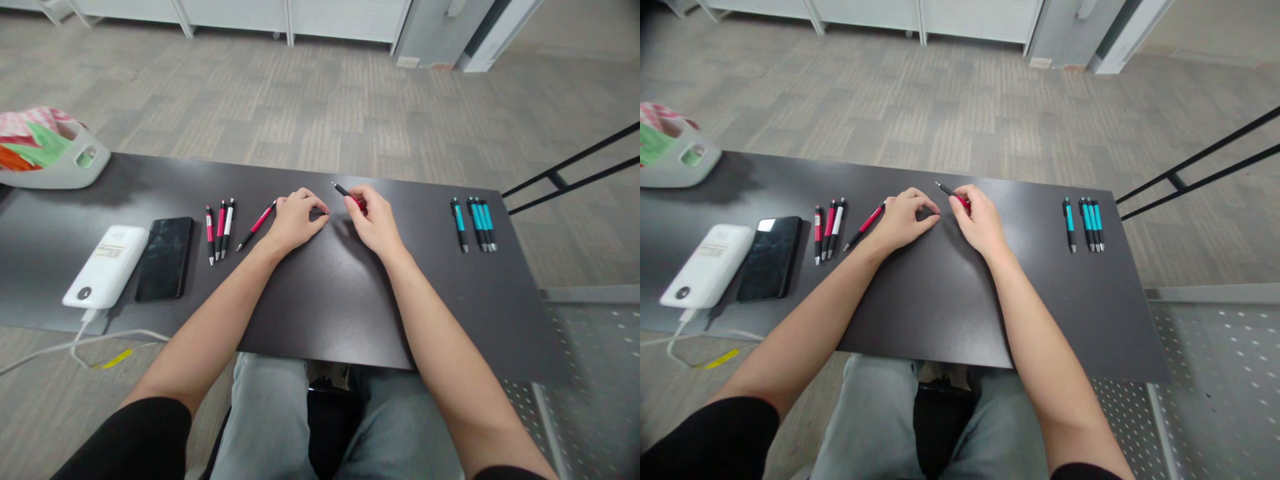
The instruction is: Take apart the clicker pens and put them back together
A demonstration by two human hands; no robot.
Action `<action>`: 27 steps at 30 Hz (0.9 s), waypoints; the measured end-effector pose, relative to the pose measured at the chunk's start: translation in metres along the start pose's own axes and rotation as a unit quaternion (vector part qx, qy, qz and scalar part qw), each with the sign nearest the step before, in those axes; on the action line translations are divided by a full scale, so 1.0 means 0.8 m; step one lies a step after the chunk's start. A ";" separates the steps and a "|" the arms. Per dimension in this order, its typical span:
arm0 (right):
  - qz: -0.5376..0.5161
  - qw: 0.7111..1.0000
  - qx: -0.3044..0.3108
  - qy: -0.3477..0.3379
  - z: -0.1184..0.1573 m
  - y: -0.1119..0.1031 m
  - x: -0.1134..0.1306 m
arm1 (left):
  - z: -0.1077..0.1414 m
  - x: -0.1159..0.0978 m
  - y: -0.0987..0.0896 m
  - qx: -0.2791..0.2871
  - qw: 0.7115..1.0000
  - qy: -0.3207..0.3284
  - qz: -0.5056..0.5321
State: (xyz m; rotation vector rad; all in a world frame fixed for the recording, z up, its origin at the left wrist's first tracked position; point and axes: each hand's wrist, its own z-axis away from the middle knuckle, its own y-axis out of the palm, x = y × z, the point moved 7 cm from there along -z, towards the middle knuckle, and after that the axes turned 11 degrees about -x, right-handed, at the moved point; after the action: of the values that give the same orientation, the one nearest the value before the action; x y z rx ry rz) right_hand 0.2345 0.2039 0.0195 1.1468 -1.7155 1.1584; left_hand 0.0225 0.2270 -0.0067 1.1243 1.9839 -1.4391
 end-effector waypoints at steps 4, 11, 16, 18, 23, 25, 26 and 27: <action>-0.026 0.999 0.028 0.034 0.000 0.006 -0.003 | -0.002 0.005 -0.005 -0.009 0.999 -0.034 0.014; -0.149 0.975 0.095 0.132 0.017 0.027 0.008 | -0.013 -0.020 -0.015 -0.044 0.930 -0.112 0.348; -0.273 0.917 0.184 0.227 0.034 0.057 0.016 | -0.010 -0.022 -0.011 -0.017 0.926 -0.112 0.361; -0.296 0.896 0.195 0.267 0.039 0.062 0.016 | -0.007 -0.019 -0.011 -0.011 0.923 -0.113 0.368; -0.309 0.886 0.204 0.279 0.046 0.069 0.022 | -0.003 -0.020 -0.015 -0.027 0.923 -0.122 0.363; -0.286 0.908 0.193 0.239 0.044 0.070 0.022 | -0.005 -0.022 -0.016 -0.053 0.918 -0.109 0.377; -0.268 0.921 0.182 0.216 0.042 0.070 0.020 | -0.006 -0.022 -0.016 -0.072 0.915 -0.102 0.384; -0.243 0.936 0.167 0.191 0.040 0.069 0.017 | -0.008 -0.021 -0.015 -0.095 0.911 -0.095 0.389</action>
State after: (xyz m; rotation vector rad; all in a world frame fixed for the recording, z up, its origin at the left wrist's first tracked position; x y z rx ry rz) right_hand 0.1750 0.1804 0.0074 1.3440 -0.8916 1.2724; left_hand 0.0232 0.2256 0.0152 1.3958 1.2616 -0.8638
